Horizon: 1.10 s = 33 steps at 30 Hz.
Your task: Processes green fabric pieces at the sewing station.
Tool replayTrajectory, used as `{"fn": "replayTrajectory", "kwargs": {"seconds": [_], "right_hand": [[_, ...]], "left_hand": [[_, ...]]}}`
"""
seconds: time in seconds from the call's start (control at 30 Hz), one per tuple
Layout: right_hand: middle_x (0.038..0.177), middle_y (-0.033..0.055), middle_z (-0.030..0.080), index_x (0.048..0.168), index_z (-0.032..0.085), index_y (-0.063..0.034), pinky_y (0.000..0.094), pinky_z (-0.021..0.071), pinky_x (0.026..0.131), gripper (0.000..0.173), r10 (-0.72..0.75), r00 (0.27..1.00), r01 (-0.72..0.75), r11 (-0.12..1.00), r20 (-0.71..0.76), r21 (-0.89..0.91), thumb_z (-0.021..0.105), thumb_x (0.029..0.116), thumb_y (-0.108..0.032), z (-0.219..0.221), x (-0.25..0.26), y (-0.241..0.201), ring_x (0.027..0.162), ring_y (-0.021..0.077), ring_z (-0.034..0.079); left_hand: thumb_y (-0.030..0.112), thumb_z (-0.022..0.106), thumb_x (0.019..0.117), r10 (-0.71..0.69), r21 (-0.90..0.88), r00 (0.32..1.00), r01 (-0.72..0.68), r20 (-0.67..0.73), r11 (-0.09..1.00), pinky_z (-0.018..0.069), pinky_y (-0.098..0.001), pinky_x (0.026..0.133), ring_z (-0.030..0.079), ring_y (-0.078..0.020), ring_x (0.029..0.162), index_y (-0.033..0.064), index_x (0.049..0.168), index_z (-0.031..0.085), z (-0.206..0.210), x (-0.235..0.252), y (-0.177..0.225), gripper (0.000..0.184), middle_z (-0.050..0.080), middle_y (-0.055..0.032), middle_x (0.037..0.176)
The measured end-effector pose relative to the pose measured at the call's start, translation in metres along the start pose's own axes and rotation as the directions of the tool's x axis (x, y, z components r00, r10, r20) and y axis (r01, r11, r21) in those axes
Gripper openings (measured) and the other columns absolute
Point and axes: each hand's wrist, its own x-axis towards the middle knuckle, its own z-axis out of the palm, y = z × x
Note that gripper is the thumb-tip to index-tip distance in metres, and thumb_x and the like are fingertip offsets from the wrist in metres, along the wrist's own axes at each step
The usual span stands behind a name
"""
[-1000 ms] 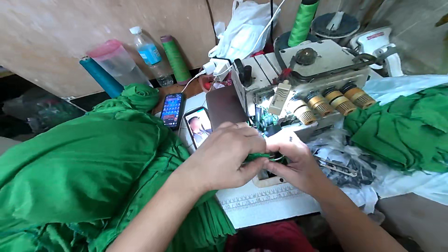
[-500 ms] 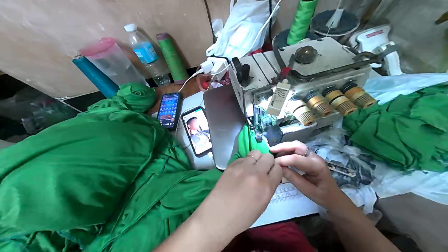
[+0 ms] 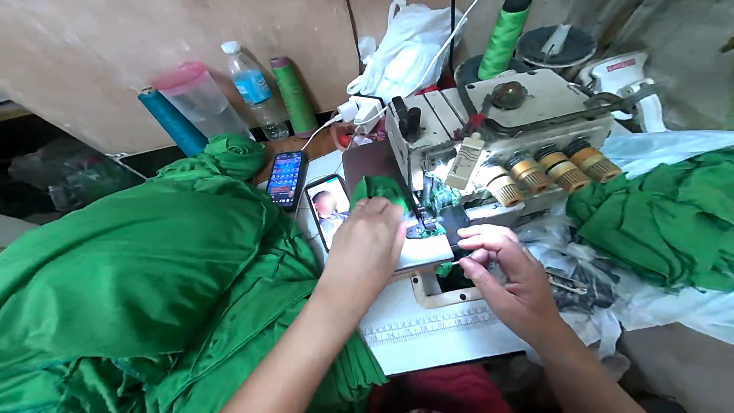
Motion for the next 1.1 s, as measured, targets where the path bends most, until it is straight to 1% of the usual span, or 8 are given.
{"fn": "replayTrajectory", "kwargs": {"seconds": [0.17,0.33,0.5,0.63,0.73,0.83,0.97,1.1], "right_hand": [[0.119,0.0028,0.064,0.119,0.067,-0.0104,0.0077,0.0498,0.077,0.019,-0.169,0.983,0.163,0.984,0.071,0.074,0.06,0.1039,-0.021,0.013,-0.006,-0.004,0.091,-0.0042,0.06],[0.128,0.0057,0.066,0.131,0.061,-0.01,0.0159,0.0513,0.095,0.03,-0.25,0.939,0.25,0.968,0.237,0.03,0.051,0.1084,-0.027,0.016,-0.006,-0.005,0.111,0.0026,0.064],[0.093,0.0037,0.066,0.101,0.068,-0.0076,0.014,0.0497,0.081,0.023,-0.119,0.982,0.138,0.982,0.148,-0.129,0.057,0.1039,-0.027,-0.008,0.01,0.007,0.088,0.0004,0.061],[0.091,-0.0009,0.065,0.103,0.068,-0.0071,0.0097,0.0487,0.077,0.028,-0.071,0.991,0.079,0.995,0.115,-0.065,0.058,0.1028,-0.033,-0.009,0.008,0.008,0.084,-0.0054,0.059],[0.086,-0.0053,0.064,0.119,0.063,-0.0008,0.0119,0.0481,0.062,0.055,0.113,0.989,-0.111,0.993,0.097,-0.032,0.052,0.1026,-0.052,-0.006,0.006,0.004,0.071,-0.0071,0.055],[0.075,-0.0086,0.062,0.125,0.064,-0.0026,0.0161,0.045,0.054,0.053,0.284,0.958,-0.273,0.948,0.051,-0.163,0.049,0.1019,-0.048,0.003,0.017,-0.004,0.059,-0.0042,0.051],[0.071,-0.0019,0.061,0.11,0.071,-0.0047,0.023,0.0463,0.055,0.034,0.237,0.971,-0.236,0.932,-0.03,-0.276,0.055,0.102,-0.033,0.016,0.031,-0.006,0.058,0.0024,0.052],[0.074,0.0066,0.062,0.103,0.066,0.0032,0.0248,0.0483,0.057,0.033,0.22,0.975,-0.216,0.937,-0.014,-0.274,0.049,0.1036,-0.026,0.007,0.03,-0.003,0.06,0.0042,0.054]], "left_hand": [[0.02,0.071,0.0927,-0.185,0.058,0.98,0.181,0.072,0.982,0.0591,-0.0465,0.067,0.071,-0.0282,0.078,0.0039,0.091,0.073,-0.025,-0.028,0.016,0.016,0.07,-0.0112,0.084],[0.018,0.066,0.0917,-0.026,-0.167,0.987,0.053,0.16,0.984,0.059,-0.0315,0.069,0.069,-0.0152,0.075,0.0095,0.086,0.072,-0.033,-0.048,0.048,0.012,0.069,-0.0022,0.079],[0.019,0.065,0.0963,-0.008,-0.137,0.987,0.031,0.162,0.99,0.0581,-0.0344,0.074,0.07,-0.0205,0.082,0.0081,0.092,0.073,-0.02,-0.034,0.054,0.015,0.07,-0.0049,0.084],[0.022,0.066,0.0945,0.011,-0.104,0.995,0.0,0.103,0.995,0.0539,-0.0365,0.065,0.069,-0.0218,0.078,0.0111,0.089,0.073,-0.016,-0.037,0.054,0.014,0.07,-0.0019,0.079],[0.022,0.063,0.0981,0.006,-0.313,0.96,0.086,0.28,0.946,0.0572,-0.0371,0.067,0.069,-0.0179,0.077,0.0094,0.095,0.072,-0.031,-0.047,0.049,0.015,0.07,-0.0042,0.087],[0.021,0.061,0.1006,0.109,-0.499,0.9,0.13,0.422,0.857,0.0548,-0.0321,0.069,0.065,-0.0143,0.075,0.0079,0.099,0.071,-0.05,-0.056,0.036,0.016,0.069,-0.0051,0.09],[0.016,0.062,0.1012,0.237,-0.649,0.841,0.168,0.487,0.742,0.0528,-0.0197,0.064,0.062,-0.006,0.07,0.0036,0.099,0.07,-0.082,-0.068,0.018,0.015,0.068,-0.0049,0.088],[0.017,0.058,0.1037,0.025,-0.657,0.86,0.369,0.509,0.657,0.0565,-0.017,0.056,0.065,0.0011,0.063,0.0069,0.103,0.067,-0.145,-0.072,-0.01,0.014,0.07,0.0038,0.081]]}}
